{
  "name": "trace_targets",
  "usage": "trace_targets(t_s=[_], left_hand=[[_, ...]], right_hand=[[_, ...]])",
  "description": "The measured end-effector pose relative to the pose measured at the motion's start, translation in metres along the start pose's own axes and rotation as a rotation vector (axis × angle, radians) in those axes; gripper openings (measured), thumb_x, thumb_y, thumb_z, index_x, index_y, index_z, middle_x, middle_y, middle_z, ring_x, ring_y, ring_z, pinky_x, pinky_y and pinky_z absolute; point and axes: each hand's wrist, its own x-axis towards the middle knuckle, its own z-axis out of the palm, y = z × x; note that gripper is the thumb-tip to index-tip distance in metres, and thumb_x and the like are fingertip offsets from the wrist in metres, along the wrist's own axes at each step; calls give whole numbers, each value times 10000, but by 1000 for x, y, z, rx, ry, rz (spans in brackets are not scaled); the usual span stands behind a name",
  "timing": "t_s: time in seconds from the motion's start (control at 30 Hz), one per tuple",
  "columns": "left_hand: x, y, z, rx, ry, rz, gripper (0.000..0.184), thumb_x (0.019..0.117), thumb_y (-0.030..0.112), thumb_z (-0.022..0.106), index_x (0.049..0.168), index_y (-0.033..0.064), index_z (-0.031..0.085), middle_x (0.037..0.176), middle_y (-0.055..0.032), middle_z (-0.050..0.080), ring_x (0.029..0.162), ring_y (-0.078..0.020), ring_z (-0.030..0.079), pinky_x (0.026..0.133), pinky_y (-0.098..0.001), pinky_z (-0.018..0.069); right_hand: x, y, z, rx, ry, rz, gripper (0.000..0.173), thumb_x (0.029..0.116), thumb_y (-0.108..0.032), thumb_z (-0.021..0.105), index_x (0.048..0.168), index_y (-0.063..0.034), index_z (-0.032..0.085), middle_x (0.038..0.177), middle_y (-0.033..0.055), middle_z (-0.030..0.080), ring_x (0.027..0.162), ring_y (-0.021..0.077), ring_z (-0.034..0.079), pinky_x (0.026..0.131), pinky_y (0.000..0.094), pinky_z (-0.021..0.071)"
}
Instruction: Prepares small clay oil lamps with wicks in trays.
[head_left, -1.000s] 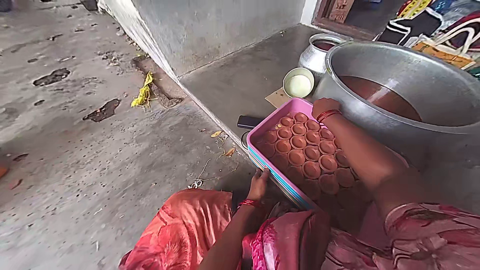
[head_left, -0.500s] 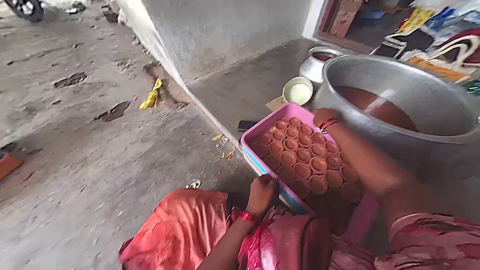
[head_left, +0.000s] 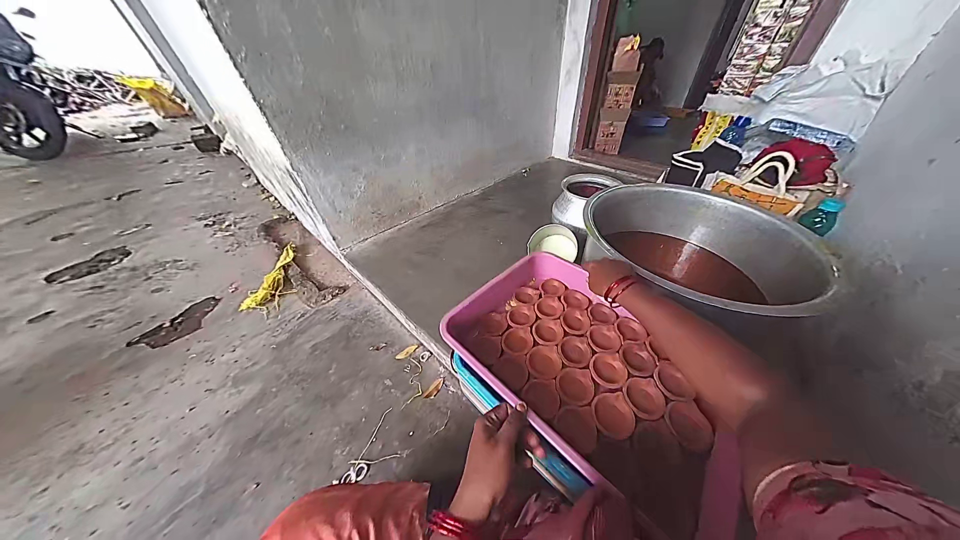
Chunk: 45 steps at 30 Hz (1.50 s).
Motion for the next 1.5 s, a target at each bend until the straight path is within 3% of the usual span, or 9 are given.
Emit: trace_targets(t_s=[0.1, 0.27, 0.4, 0.53, 0.67, 0.8, 0.97, 1.13, 1.5], left_hand=[[-9, 12, -1, -41, 15, 101, 327, 1077, 80, 370, 816, 72, 568, 598, -1, 641, 509, -85, 631, 501, -215, 537], [-42, 18, -10, -85, 79, 201, 292, 1073, 82, 386, 832, 90, 551, 603, 43, 573, 524, -51, 577, 525, -205, 517], [-84, 33, -23, -114, 251, 158, 182, 1084, 129, 461, 1029, 11, 587, 1028, -91, 607, 942, -166, 668, 783, -336, 609], [-122, 39, -48, -224, 414, 207, 199, 1073, 167, 501, 1127, 13, 614, 1261, -150, 558, 1174, -250, 594, 897, -458, 581], [-161, 41, -75, -376, 577, 361, 134, 1054, 85, 519, 1079, -16, 603, 1145, -128, 594, 1033, -200, 648, 842, -379, 600], [-199, 37, -107, -397, 782, 527, 124, 1020, 41, 555, 969, -58, 609, 1156, -160, 528, 1060, -205, 603, 889, -346, 582], [-221, 1, -158, -502, 1082, 591, 202, 1038, 91, 535, 974, -83, 617, 1304, -220, 494, 1192, -253, 576, 964, -385, 569], [-236, -44, -210, -638, 1362, 575, 196, 1050, 74, 522, 1020, -98, 611, 1096, -172, 605, 1032, -181, 624, 936, -333, 550], [-252, -143, -289, -1074, 1663, 335, 313, 1089, 124, 476, 1200, -163, 531, 1205, -261, 595, 1116, -244, 619, 1007, -352, 510]], right_hand=[[29, -4, -7, -46, 161, -58, 289, 1010, -156, 531, 1221, -39, 691, 1225, 265, 674, 1143, 482, 640, 869, 703, 488], [14, -54, -37, -152, 149, -208, 311, 1001, -134, 565, 1260, 0, 674, 1261, 310, 643, 1189, 521, 603, 915, 754, 444], [7, -116, -52, -214, 182, -387, 274, 1005, -134, 564, 1174, 37, 695, 1202, 331, 652, 1171, 533, 604, 905, 762, 438], [-7, -207, -67, -238, 259, -618, 271, 1012, -143, 572, 1178, 27, 700, 1155, 350, 657, 1135, 555, 610, 897, 775, 429], [-45, -322, -73, -229, 326, -852, 313, 1024, -176, 578, 1283, -34, 681, 1224, 367, 628, 1184, 591, 569, 899, 815, 397], [-104, -452, -58, -260, 377, -1168, 309, 1042, -168, 557, 1311, -72, 675, 1225, 385, 619, 1179, 628, 549, 862, 831, 375], [-201, -594, -4, -262, 383, -1528, 312, 1058, -200, 525, 1293, -43, 657, 1246, 373, 617, 1188, 620, 552, 862, 828, 383], [-295, -695, 86, -304, 294, -1777, 365, 1043, -198, 533, 1397, -195, 625, 1264, 316, 642, 1177, 578, 589, 881, 805, 413], [-442, -785, 314, -553, 10, -2174, 380, 1069, -190, 494, 1432, -214, 604, 1264, 231, 676, 1164, 476, 638, 906, 710, 469]])
